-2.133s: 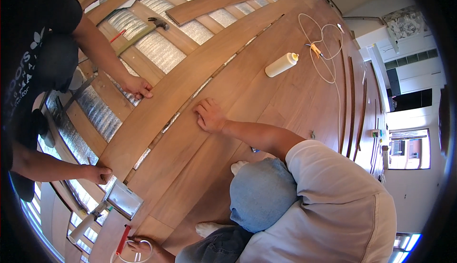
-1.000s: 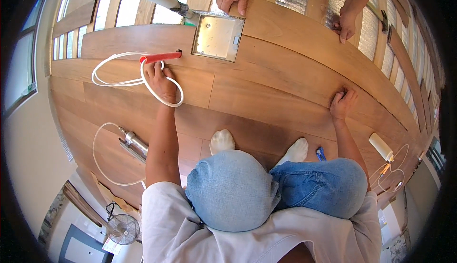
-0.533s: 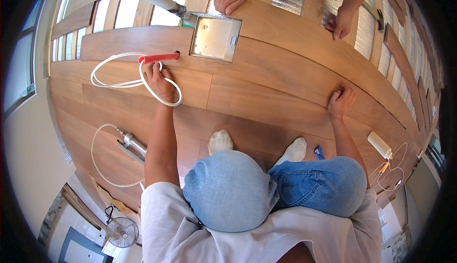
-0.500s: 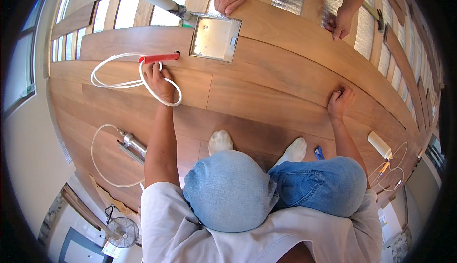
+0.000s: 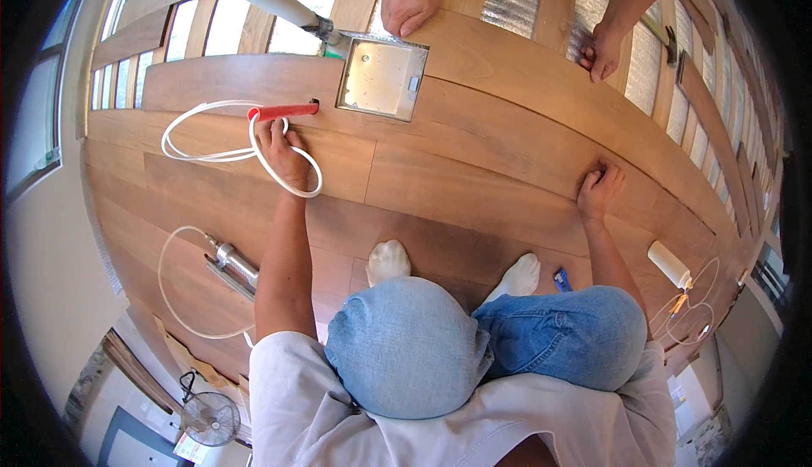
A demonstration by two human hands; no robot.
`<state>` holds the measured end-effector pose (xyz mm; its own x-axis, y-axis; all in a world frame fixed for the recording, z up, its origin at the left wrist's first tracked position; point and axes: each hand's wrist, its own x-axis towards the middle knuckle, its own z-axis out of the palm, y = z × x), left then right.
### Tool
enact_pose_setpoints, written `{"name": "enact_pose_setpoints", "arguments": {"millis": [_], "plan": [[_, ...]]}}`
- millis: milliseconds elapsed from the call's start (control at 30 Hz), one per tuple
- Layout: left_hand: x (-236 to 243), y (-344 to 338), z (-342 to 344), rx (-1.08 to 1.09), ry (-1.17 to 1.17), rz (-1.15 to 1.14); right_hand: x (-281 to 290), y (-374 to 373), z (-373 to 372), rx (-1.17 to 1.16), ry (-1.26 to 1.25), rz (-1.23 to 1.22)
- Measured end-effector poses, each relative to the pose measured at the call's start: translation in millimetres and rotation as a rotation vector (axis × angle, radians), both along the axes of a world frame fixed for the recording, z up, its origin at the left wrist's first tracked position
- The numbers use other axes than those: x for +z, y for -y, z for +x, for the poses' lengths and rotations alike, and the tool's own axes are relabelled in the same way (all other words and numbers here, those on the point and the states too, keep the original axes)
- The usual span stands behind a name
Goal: The person uses a table saw to cut a wood tile, then applies adhesive from a bottle to the edge of the tile before fitting it into a gap in the wooden floor and securing it with a pneumatic nail gun.
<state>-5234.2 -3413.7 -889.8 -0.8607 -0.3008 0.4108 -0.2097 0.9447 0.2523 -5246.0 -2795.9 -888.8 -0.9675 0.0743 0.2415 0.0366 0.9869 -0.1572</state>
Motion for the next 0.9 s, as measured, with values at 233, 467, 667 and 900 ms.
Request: {"name": "enact_pose_setpoints", "arguments": {"millis": [233,467,667,900], "plan": [[5.5,-3.7,0.1,0.01,0.057,0.127,3.0,5.0,2.1,0.002,-0.041,-0.055],[5.5,-1.9,-1.3,0.0,0.04,0.09,4.2,5.4,2.5,-0.028,-0.008,0.015],[6.1,-3.7,-1.2,0.004,0.042,0.1,2.9,3.8,2.2,-0.019,-0.011,-0.006],[3.0,-2.7,-0.1,0.024,0.036,0.086,1.9,1.7,1.1,-0.016,-0.002,0.0]]}}
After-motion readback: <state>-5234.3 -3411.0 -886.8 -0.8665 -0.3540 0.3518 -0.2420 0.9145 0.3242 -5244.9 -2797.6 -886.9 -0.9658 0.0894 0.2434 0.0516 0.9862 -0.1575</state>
